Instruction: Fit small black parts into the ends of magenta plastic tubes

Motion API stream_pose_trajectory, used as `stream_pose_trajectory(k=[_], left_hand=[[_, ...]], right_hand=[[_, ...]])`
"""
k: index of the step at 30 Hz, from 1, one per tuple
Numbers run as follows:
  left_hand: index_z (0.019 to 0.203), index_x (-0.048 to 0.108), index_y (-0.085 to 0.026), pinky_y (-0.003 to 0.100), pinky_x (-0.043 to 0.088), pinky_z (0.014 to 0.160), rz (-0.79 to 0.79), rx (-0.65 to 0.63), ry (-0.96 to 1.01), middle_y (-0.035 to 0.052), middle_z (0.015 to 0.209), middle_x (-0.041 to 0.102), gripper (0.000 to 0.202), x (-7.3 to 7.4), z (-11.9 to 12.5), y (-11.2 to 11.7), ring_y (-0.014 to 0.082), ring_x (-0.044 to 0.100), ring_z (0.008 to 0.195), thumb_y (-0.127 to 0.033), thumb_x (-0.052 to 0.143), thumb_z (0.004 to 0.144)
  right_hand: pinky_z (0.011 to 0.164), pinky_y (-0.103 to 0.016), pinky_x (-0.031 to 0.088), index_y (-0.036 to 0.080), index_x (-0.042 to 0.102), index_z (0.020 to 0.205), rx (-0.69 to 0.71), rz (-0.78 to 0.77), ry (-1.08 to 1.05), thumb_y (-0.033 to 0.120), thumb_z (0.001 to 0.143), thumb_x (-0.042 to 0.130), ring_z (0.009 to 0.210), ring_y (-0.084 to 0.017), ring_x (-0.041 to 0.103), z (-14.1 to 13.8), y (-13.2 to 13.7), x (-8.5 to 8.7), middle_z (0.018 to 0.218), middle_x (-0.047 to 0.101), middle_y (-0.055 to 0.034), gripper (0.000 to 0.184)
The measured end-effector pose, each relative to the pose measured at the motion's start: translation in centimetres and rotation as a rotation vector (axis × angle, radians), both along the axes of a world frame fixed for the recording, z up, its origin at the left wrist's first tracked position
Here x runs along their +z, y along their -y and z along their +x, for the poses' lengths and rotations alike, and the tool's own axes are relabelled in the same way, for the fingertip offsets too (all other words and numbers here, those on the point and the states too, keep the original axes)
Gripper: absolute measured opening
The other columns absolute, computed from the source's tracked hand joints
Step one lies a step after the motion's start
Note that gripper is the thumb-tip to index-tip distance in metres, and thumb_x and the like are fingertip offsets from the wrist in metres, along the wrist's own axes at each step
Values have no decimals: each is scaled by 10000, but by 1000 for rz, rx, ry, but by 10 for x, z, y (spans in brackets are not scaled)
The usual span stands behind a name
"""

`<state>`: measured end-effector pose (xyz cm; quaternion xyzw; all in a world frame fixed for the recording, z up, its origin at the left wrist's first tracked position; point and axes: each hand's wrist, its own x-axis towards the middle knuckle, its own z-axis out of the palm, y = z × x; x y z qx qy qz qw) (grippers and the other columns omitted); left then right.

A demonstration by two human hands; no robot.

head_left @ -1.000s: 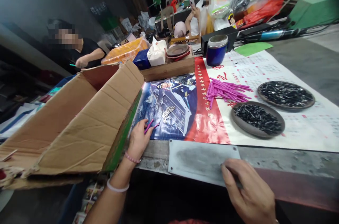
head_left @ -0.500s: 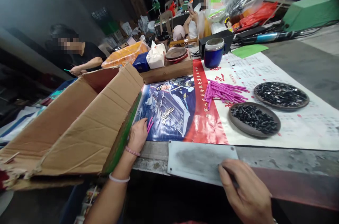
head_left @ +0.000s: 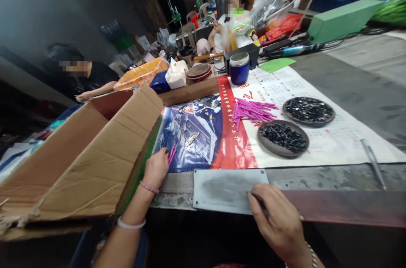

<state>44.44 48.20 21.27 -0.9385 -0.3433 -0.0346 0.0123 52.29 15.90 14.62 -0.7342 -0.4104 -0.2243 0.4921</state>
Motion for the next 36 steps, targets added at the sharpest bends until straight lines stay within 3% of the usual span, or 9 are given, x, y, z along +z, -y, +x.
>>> stream_pose_trajectory(k=[4,6,9,11,13,16,19,26,36], left_hand=[[1132,696,-141,449,526,984,-27,-148,106,178,1158,744,251,16,19,20,318,685,1127,-145,526,947],[1133,693,-171,400,523,1007,-95,-259,143,130,1178,745,241,24,39,36,272,683,1125,-163,537,950],[1115,701,-205,309,559,926,-220,-391,151,58,1108,766,207,28,82,64,198,712,1010,-178,571,956],[1121,700,-212,306,559,923,-290,-442,144,42,1100,761,193,24,117,79,180,707,1005,-182,596,960],[1129,686,-176,381,565,930,-339,-447,135,58,1116,740,175,16,154,90,195,700,1013,-221,615,976],[1161,665,-158,455,567,933,-370,-381,122,89,1186,694,230,2,202,95,230,680,1056,-304,623,988],[1215,641,-163,466,569,929,-393,-309,101,99,1237,666,283,-9,235,93,245,668,1081,-323,633,981],[1239,630,-168,470,567,930,-464,-263,56,102,1262,651,314,-16,265,90,254,659,1099,-337,641,975],[1265,615,-165,465,574,918,-508,-237,-34,107,1278,640,343,-7,271,94,259,659,1099,-328,656,966]], right_hand=[[770,-342,531,165,581,961,-22,12,0,93,963,548,759,-193,658,1,-4,4,799,675,-64,79],[767,-341,534,163,582,957,-23,22,4,82,957,551,759,-193,659,2,-6,4,794,677,-64,86],[778,-345,536,153,590,956,-27,31,17,77,955,553,764,-192,661,2,-7,2,792,681,-67,84],[784,-344,539,146,597,957,-33,35,24,77,955,551,769,-190,666,1,-7,1,793,686,-68,83],[788,-340,543,145,601,957,-38,41,25,80,954,549,774,-189,673,0,-7,0,794,690,-67,84],[782,-339,553,155,604,952,-56,51,18,87,951,543,759,-189,683,-1,-8,0,787,695,-58,91],[751,-337,563,167,600,942,-49,55,20,72,935,529,720,-188,688,1,-9,2,763,694,-48,118],[731,-343,579,173,616,955,-50,53,102,54,914,543,698,-197,710,3,-9,0,755,724,-55,145],[778,-355,592,160,637,971,-51,20,100,67,917,574,739,-204,727,1,-7,-11,792,737,-69,124]])
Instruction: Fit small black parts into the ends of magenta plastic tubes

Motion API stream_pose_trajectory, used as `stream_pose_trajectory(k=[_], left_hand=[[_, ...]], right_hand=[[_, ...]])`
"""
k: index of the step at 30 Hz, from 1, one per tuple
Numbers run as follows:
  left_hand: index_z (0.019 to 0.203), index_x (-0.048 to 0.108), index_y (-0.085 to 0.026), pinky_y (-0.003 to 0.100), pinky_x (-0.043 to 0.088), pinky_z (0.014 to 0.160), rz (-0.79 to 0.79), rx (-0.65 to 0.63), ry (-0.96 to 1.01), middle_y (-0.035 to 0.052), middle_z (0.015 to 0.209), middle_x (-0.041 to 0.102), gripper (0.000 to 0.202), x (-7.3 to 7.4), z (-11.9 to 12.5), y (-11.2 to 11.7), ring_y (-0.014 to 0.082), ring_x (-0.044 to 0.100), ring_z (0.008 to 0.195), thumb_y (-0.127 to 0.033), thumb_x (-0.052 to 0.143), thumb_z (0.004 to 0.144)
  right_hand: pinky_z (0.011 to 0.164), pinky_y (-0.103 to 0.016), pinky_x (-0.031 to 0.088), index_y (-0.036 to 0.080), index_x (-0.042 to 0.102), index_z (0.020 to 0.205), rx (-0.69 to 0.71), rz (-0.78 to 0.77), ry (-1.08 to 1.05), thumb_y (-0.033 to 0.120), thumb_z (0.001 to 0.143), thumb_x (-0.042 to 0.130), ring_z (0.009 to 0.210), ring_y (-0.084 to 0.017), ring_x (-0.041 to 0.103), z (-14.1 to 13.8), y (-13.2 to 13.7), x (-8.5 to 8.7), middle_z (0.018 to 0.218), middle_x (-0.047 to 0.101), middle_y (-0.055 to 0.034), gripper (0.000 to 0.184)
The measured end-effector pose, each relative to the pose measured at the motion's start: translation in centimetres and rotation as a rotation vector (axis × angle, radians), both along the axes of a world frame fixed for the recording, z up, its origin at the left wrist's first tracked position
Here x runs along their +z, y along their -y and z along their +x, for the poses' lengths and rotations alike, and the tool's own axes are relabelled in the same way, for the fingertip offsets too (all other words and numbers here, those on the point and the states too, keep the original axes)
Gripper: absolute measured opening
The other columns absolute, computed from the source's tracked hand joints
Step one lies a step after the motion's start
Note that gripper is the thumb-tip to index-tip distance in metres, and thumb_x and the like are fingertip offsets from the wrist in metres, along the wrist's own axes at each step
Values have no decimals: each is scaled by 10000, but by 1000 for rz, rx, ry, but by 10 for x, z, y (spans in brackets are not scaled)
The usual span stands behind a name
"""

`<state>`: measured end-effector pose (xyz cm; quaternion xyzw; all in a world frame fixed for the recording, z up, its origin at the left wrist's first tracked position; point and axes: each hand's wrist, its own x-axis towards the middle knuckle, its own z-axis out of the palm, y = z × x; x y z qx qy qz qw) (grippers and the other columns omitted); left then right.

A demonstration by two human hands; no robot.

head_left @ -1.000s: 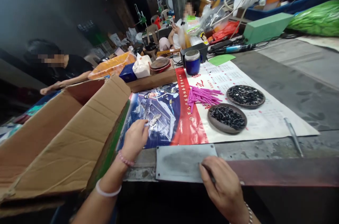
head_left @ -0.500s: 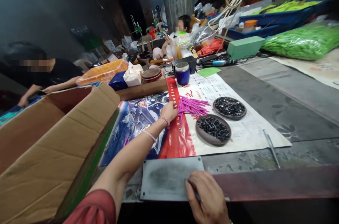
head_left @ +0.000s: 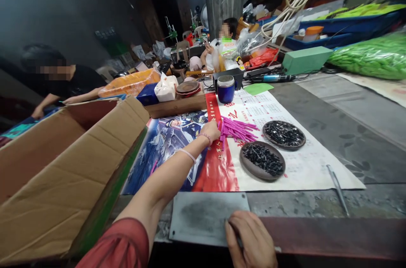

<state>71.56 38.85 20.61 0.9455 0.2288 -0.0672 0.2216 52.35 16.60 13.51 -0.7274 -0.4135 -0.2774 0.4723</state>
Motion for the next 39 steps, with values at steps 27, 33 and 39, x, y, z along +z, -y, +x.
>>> stream_pose_trajectory(k=[27,33,39], left_hand=[[1054,611,-230,261,470,753,-514,-228,384,27,941,610,282,16,-335,72,162,594,824,-33,495,890],[894,617,-228,266,470,701,-677,-85,438,23,848,630,125,12,-348,70,172,593,766,-205,517,967],[771,694,-229,314,530,573,-942,496,444,37,723,689,238,14,-357,64,225,638,651,-448,779,728]], right_hand=[[484,-201,544,171,683,949,490,110,-1165,422,913,681,528,-103,604,-44,-5,64,760,677,-19,254],[552,-214,549,178,667,950,490,-97,-969,356,966,604,695,-152,680,-46,-15,75,828,713,-47,190],[698,-207,579,218,657,1056,585,-231,-678,262,1010,547,785,-123,701,-75,-11,127,905,717,0,127]])
